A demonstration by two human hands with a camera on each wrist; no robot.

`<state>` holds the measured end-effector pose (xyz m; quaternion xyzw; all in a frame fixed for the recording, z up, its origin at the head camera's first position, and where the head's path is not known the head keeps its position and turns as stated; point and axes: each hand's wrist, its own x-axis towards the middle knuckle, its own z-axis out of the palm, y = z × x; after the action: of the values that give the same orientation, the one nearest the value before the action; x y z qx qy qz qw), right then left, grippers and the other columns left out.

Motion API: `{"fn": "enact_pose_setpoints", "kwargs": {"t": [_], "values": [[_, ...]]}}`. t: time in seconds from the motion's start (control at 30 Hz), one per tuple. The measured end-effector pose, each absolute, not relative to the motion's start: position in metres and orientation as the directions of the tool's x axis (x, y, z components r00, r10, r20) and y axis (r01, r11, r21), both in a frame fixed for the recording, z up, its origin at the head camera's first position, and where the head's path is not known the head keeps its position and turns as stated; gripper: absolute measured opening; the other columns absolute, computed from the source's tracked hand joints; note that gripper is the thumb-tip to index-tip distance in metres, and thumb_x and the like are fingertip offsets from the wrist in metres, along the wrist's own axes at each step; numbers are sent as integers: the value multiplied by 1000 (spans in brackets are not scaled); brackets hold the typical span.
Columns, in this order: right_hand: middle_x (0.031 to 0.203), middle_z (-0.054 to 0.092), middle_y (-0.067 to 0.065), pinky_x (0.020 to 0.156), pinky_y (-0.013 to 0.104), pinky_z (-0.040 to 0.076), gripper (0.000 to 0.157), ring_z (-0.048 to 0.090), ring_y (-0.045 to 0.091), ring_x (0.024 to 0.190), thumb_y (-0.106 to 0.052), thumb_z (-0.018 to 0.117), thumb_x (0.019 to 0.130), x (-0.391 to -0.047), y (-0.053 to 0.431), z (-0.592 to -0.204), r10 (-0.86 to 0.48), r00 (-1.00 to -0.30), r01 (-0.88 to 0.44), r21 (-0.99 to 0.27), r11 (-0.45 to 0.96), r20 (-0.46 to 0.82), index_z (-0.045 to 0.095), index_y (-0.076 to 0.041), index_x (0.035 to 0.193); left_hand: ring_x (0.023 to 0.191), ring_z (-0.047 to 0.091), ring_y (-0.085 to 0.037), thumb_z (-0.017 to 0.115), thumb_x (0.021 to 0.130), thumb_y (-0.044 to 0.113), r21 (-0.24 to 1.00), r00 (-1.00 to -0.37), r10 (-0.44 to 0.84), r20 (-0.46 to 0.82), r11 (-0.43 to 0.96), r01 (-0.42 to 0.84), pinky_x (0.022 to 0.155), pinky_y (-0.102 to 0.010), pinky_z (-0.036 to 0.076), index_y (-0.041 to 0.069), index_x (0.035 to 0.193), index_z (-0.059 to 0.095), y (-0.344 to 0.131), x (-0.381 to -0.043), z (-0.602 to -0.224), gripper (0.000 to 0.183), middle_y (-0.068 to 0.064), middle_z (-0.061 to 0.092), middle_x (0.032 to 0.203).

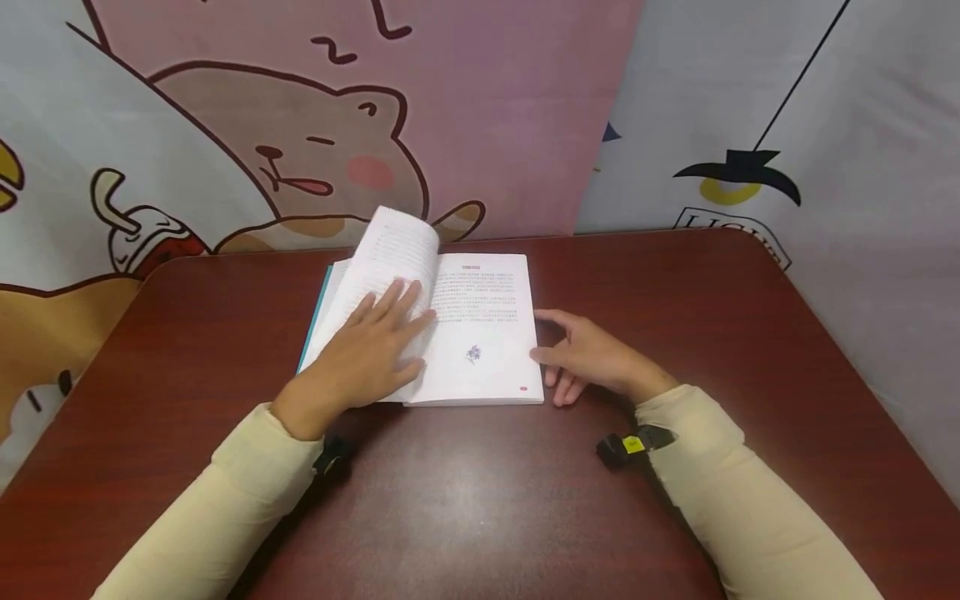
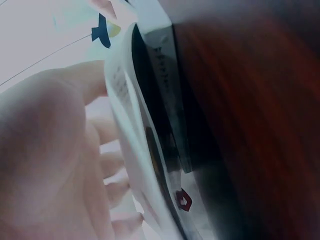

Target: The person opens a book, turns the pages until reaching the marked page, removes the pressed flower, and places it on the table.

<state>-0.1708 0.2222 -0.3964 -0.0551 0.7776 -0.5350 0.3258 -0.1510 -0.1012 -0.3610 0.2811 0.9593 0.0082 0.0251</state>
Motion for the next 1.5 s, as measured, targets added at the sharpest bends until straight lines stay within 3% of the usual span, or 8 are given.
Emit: {"fn": "enact_pose_setpoints", "kwargs": {"t": [0.2,0.4,0.6,0.87,1.2,1.5], "values": [[70,63,13,52,45,59,79,69,28,52,-23,66,97,-171,222,-395,-440,-778,264,-869,419,-449,18,-20,160,156,12,-30,48,102,47,92,-846,505,-170,863,497,124,-55,16,17,156,37,-101,-149,-360,62,-8,20,168],[71,64,13,53,45,59,79,69,29,52,-23,66,97,-172,222,-396,-436,-778,265,-866,424,-452,17,-20,160,156,15,-30,42,102,56,149,-832,511,-215,859,489,123,-57,16,17,157,33,-99,-148,-359,68,-8,24,166],[71,64,13,53,45,59,79,69,28,52,-23,66,97,-172,222,-395,-437,-777,267,-866,422,-453,17,-19,160,154,20,-33,46,100,58,160,-829,516,-216,856,491,122,-56,21,17,158,33,-98,-148,-359,72,-9,28,165],[71,64,13,52,44,59,81,69,27,52,-23,67,97,-170,223,-397,-436,-778,271,-867,418,-453,16,-19,160,153,20,-41,57,91,65,179,-815,533,-228,845,503,119,-63,23,27,158,31,-97,-146,-362,82,-8,28,165],[71,64,13,52,44,59,77,69,28,52,-25,63,99,-170,222,-396,-425,-783,268,-863,427,-454,16,-18,160,152,28,-30,64,87,64,215,-781,595,-189,801,558,116,-68,23,26,155,39,-94,-145,-363,82,-4,31,164],[71,64,13,53,44,59,76,69,28,52,-24,62,100,-170,222,-395,-425,-786,261,-864,431,-449,16,-18,160,150,33,-30,69,83,64,215,-767,618,-173,783,583,116,-68,24,24,153,42,-93,-145,-362,85,-5,33,163]]}}
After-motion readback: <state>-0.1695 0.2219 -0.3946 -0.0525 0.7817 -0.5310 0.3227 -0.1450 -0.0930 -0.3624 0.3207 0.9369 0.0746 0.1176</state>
